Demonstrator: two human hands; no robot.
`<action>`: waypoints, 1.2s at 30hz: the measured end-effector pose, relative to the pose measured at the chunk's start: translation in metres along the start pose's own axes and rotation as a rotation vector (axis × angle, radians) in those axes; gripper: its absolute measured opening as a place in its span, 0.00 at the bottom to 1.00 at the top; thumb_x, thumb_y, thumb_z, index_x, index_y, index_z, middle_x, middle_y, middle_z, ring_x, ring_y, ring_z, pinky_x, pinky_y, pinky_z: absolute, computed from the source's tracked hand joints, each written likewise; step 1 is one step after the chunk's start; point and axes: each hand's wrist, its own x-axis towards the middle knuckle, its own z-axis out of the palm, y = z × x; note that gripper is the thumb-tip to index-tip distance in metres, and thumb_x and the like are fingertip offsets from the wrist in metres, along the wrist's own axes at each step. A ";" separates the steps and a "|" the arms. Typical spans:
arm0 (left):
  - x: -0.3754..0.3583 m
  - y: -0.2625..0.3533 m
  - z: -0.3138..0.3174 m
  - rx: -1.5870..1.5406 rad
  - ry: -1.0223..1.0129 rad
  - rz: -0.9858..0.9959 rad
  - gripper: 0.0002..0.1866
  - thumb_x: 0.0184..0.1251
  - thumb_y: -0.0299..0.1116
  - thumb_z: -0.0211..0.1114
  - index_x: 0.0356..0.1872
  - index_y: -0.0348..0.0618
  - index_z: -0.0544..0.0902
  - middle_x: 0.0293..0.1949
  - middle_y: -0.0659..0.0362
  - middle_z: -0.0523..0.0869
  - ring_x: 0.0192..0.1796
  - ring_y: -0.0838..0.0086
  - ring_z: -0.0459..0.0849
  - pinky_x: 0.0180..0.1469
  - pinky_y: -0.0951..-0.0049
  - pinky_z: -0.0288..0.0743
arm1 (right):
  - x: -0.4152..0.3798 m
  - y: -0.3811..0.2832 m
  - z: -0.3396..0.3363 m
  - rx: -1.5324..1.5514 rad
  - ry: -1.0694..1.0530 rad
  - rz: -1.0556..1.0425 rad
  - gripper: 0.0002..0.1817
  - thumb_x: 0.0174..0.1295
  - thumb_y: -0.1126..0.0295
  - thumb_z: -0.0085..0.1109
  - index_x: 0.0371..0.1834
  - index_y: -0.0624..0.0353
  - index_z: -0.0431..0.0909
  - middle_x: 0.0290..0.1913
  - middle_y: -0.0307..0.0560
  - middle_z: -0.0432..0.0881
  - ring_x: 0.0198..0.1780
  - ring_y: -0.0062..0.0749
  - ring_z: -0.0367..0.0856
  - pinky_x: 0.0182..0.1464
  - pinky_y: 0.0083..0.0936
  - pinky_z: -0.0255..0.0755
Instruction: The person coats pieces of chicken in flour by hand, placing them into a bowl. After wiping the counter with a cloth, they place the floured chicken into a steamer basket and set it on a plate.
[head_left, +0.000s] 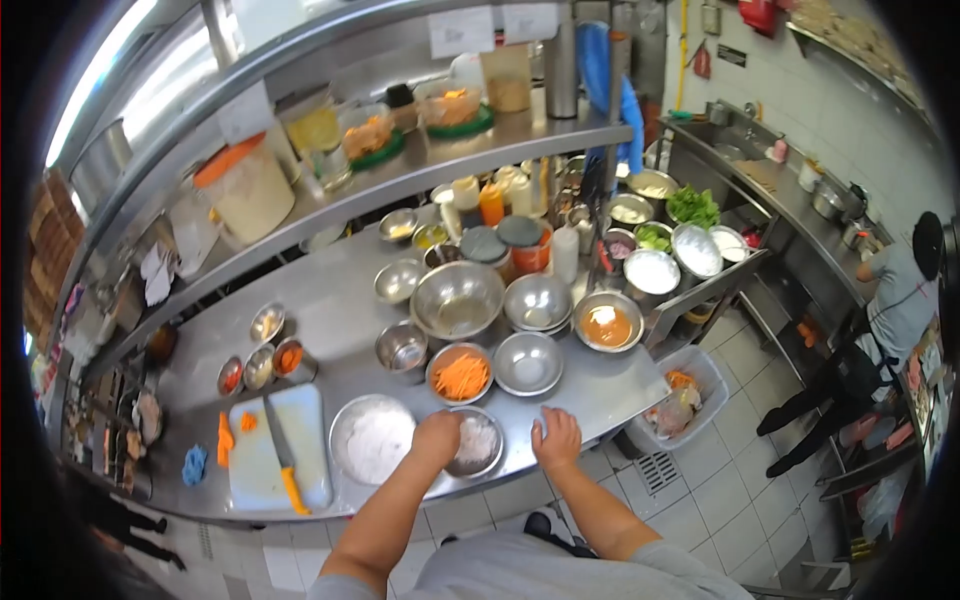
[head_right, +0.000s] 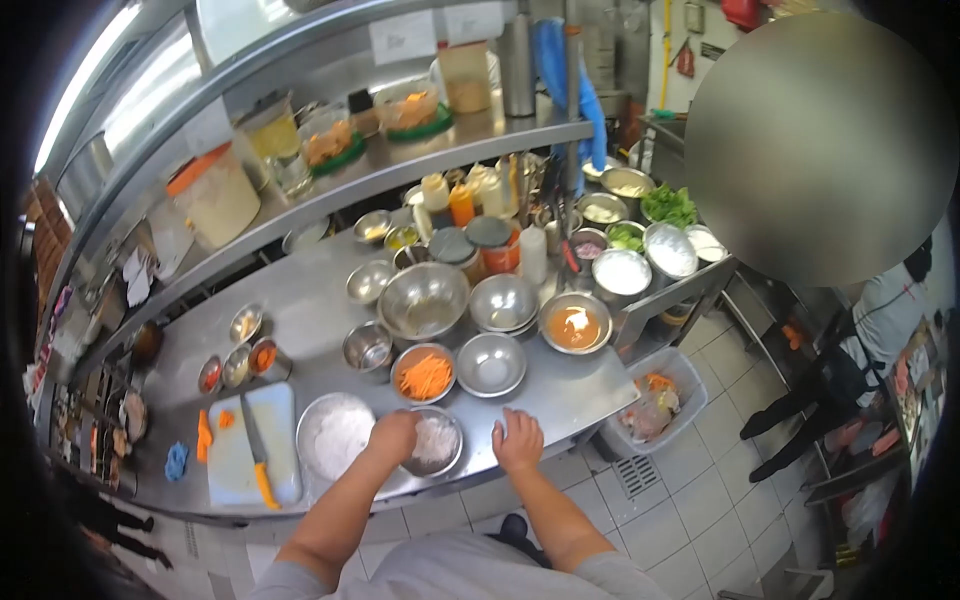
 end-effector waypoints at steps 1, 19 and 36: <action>-0.006 0.010 -0.014 -0.073 0.098 -0.028 0.11 0.63 0.27 0.61 0.46 0.42 0.85 0.47 0.45 0.87 0.50 0.50 0.86 0.55 0.54 0.79 | 0.000 0.000 -0.003 0.044 -0.037 0.014 0.18 0.60 0.60 0.62 0.51 0.55 0.82 0.47 0.49 0.81 0.48 0.50 0.78 0.50 0.45 0.72; -0.285 -0.148 -0.057 -0.523 0.583 -0.145 0.18 0.64 0.36 0.68 0.51 0.37 0.85 0.53 0.45 0.86 0.56 0.51 0.83 0.61 0.59 0.76 | -0.023 0.032 0.032 -0.035 -0.176 0.018 0.25 0.67 0.66 0.58 0.64 0.70 0.71 0.62 0.65 0.74 0.66 0.60 0.69 0.71 0.48 0.60; -0.888 -0.365 0.082 -1.243 1.686 -1.481 0.11 0.66 0.27 0.67 0.49 0.42 0.85 0.41 0.66 0.86 0.37 0.83 0.81 0.33 0.81 0.68 | -0.347 -0.079 0.178 -0.458 -1.518 -1.117 0.29 0.67 0.61 0.61 0.67 0.66 0.72 0.65 0.63 0.75 0.65 0.59 0.73 0.65 0.53 0.69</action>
